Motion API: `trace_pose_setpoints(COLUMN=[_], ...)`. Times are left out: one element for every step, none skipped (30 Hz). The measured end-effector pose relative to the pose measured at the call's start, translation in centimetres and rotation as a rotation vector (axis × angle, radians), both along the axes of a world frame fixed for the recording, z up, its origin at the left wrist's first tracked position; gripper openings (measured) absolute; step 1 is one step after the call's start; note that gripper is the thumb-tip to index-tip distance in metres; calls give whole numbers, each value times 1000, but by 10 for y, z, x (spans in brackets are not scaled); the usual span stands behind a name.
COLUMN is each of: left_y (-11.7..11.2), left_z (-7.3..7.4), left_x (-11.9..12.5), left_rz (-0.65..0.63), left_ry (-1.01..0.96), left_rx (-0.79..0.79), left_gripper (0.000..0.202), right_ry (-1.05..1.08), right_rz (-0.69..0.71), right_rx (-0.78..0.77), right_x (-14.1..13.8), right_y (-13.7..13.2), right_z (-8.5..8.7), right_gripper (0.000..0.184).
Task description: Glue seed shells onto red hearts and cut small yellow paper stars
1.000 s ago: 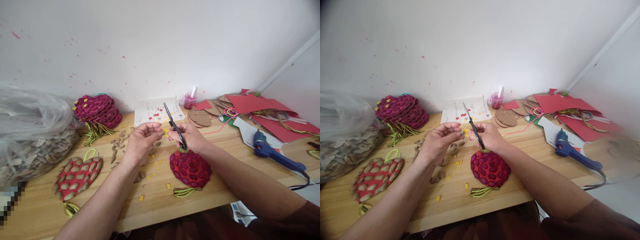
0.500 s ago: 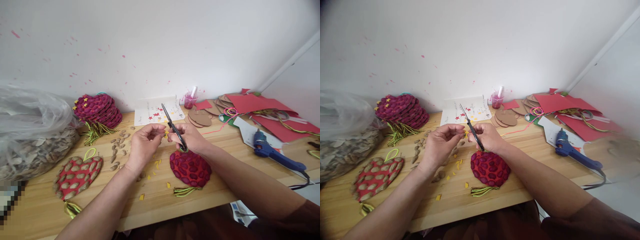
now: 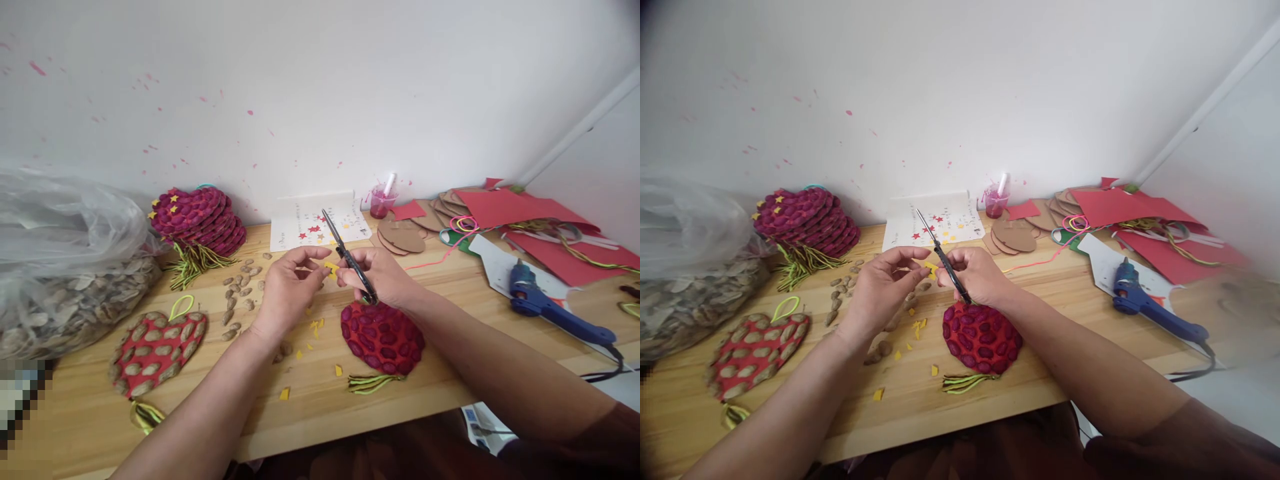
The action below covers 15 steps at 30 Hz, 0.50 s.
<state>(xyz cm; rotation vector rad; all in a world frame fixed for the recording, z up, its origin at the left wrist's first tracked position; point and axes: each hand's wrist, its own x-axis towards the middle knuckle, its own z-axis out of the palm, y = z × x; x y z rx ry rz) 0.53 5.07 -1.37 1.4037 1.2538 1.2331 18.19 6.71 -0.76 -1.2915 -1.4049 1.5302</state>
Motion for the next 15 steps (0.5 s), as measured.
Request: trace_pose_setpoints(left_y=[1, 2, 2, 3, 4, 4, 4, 5, 4, 4, 4, 4, 3, 3, 3], left_z=[-1, -1, -2, -3, -4, -4, -4, -4, -3, -3, -2, -1, 0, 1, 2], left_x=[-1, -2, -2, -3, -3, -3, -4, -4, -4, -4, -3, -3, -3, -2, -2], left_rz=[-45, -92, -131, -160, -171, -169, -158, -148, -142, -141, -142, -143, -143, -141, -138], left_ry=[-60, -123, -181, -222, -243, -245, -238, -229, -222, -219, -223, -232, -247, -266, -287], left_rx=[-43, -82, -114, -139, -157, -166, -169, -169, -168, -169, -171, -174, -179, -189, -204], left_gripper=[25, 27, 29, 31, 31, 31, 30, 29, 29, 28, 27, 27, 27, 27, 28], right_ry=[4, 8, 11, 12, 12, 11, 9, 7, 7, 10, 17, 25, 33, 39, 40], right_rz=[13, 27, 38, 45, 44, 41, 39, 42, 48, 56, 64, 69, 71, 70, 67], right_rx=[5, 9, 12, 13, 11, 6, 0, -6, -10, -13, -15, -15, -15, -16, -18], right_x=[0, 0, 0, 0, 0, 0, 1, 1, 1, 2, 2, 3, 3, 3, 3], right_y=[0, 0, 0, -1, -1, -1, -1, -1, -1, 0, 0, 0, 1, 1, 1], right_z=[0, 0, 1, 1, 2, 2, 3, 3, 4, 3, 3, 3, 3, 2, 2], right_gripper=[14, 14, 14, 13, 13, 13, 13, 13, 12, 12, 12, 12, 12, 12, 13])
